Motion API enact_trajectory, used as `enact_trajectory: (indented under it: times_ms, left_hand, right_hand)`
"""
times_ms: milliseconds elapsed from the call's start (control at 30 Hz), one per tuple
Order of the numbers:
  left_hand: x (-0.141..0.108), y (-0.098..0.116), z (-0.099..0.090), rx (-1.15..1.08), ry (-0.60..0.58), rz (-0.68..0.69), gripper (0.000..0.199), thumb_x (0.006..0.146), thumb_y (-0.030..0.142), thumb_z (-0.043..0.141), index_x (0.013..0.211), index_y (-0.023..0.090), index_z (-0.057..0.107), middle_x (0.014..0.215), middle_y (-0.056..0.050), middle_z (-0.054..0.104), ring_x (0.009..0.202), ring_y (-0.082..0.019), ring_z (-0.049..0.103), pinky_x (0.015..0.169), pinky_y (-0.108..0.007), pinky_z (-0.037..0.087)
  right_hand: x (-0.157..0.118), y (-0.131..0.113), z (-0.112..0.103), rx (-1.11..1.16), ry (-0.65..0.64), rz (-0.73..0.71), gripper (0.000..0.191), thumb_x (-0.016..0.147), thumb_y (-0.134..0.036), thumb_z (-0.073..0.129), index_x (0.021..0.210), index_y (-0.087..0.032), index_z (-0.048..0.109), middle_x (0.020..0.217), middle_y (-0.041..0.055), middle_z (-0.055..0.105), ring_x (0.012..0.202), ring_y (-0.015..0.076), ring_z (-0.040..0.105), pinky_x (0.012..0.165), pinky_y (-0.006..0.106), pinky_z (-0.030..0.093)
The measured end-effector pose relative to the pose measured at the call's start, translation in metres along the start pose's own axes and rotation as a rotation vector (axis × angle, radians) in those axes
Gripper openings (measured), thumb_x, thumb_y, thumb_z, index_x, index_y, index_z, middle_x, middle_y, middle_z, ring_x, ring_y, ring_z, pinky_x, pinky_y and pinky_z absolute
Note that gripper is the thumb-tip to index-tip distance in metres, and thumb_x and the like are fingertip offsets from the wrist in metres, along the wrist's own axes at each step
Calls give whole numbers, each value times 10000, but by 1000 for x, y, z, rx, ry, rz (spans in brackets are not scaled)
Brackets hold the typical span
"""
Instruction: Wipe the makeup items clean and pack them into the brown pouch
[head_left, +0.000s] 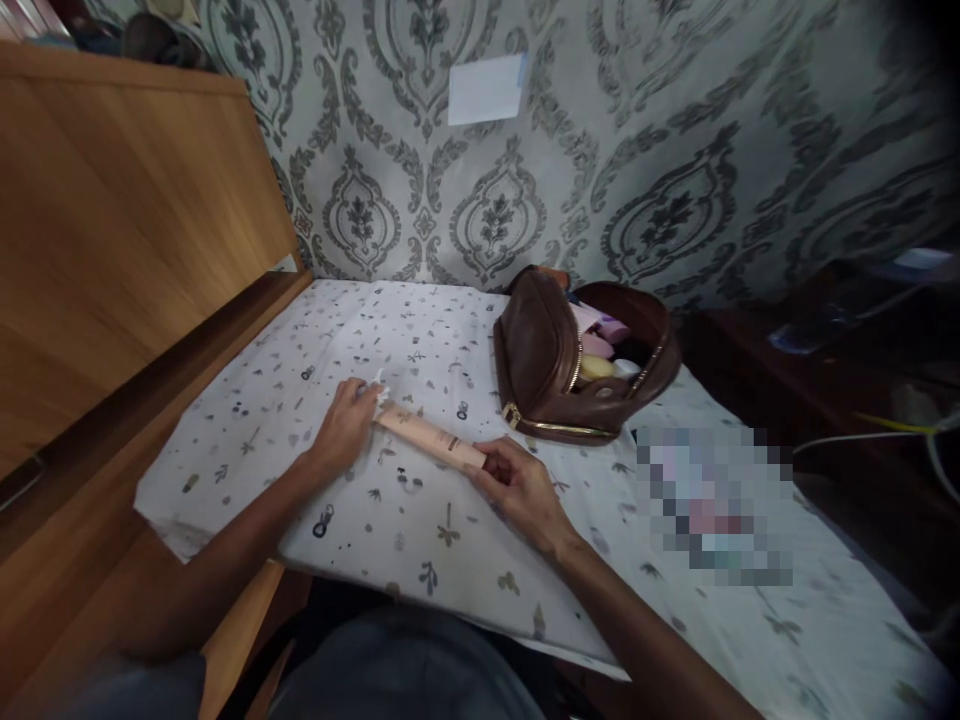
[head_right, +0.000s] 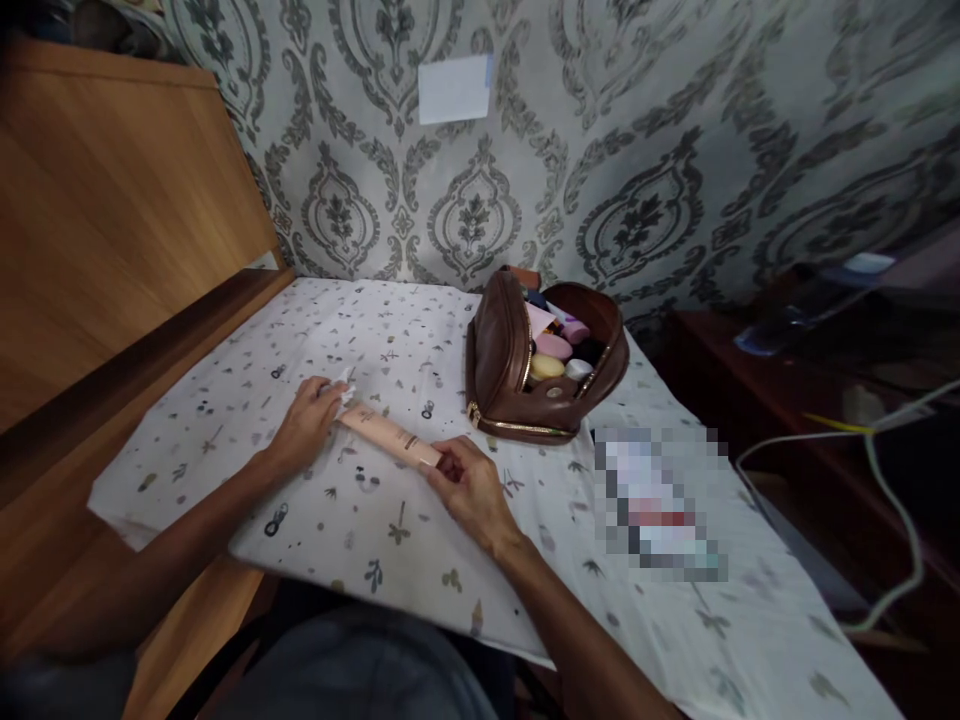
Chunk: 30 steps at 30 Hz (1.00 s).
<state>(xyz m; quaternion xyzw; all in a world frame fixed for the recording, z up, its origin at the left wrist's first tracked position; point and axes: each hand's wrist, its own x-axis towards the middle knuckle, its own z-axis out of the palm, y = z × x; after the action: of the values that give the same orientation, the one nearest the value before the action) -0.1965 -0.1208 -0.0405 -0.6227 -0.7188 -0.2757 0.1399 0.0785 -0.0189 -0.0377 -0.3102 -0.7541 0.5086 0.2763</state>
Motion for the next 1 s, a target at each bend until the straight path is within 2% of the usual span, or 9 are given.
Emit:
enact_trajectory:
  times_ms: [100,200,267,333,433,500,633,800,1000]
  left_hand:
    - [2,5,-9,-67,69,-62,308,1019,228,381,1236,201,597,1086,-83,523,1021,-223,527,879,-377,508]
    - [-1,39,-14,-145,104,0,314,1029,238,389,1283,204,571,1143,-92,522,1059,-215,536,925,-373,505]
    - [-7,72,-14,-188,92,99,321,1033,226,390,1317,206,539,1163,-96,527,1077,-205,545,940,-362,510]
    - [-12,104,-11,-218,44,279,339,1026,201,409,1354,185,496,1170,-108,545,1108,-209,546,940,-353,519]
    - [-15,132,-4,-178,-41,432,366,1007,141,412,1368,139,470,1207,-148,559,1153,-238,533,981,-394,510]
    - [-13,134,1,-141,-75,394,360,1005,136,390,1355,140,476,1185,-149,563,1120,-247,542,973,-424,515]
    - [-4,120,6,-105,-93,293,310,1009,149,373,1280,168,524,1118,-117,556,1042,-239,549,925,-414,534]
    - [-3,114,10,-101,-71,300,307,1000,138,384,1274,155,522,1126,-119,541,1054,-245,525,947,-414,524]
    - [-2,115,12,-114,-74,307,314,996,135,386,1279,146,521,1140,-132,536,1061,-250,523,927,-405,522]
  right_hand:
    - [0,-2,0,-62,0,-8,333,835,-471,637,995,-181,678,743,25,599,658,169,558,575,281,451]
    - [-1,-3,-1,-110,-2,-32,379,859,-441,598,1118,-170,654,762,25,627,662,169,579,607,288,461]
    - [-1,-3,-1,-99,-14,-39,404,877,-426,571,1179,-164,626,771,22,648,653,168,596,609,287,468]
    - [0,-2,-3,-63,-34,-57,373,886,-398,543,1167,-165,624,795,28,675,680,177,625,626,290,489]
    - [1,1,-6,-62,-35,-116,278,877,-353,523,1045,-174,655,848,39,704,769,196,655,711,310,519]
    - [1,0,-7,-89,-33,-121,263,895,-360,510,1005,-174,660,831,35,699,744,190,646,707,307,512]
    - [-1,-3,-7,-117,-52,-88,311,954,-410,489,1071,-168,646,799,30,676,675,177,625,672,300,492]
    - [-2,-4,-6,-240,7,-187,279,953,-375,512,1064,-172,667,897,78,645,806,213,613,760,342,501]
    - [2,4,-1,-284,45,-202,239,834,-288,639,1050,-189,662,909,56,605,709,191,573,696,343,519]
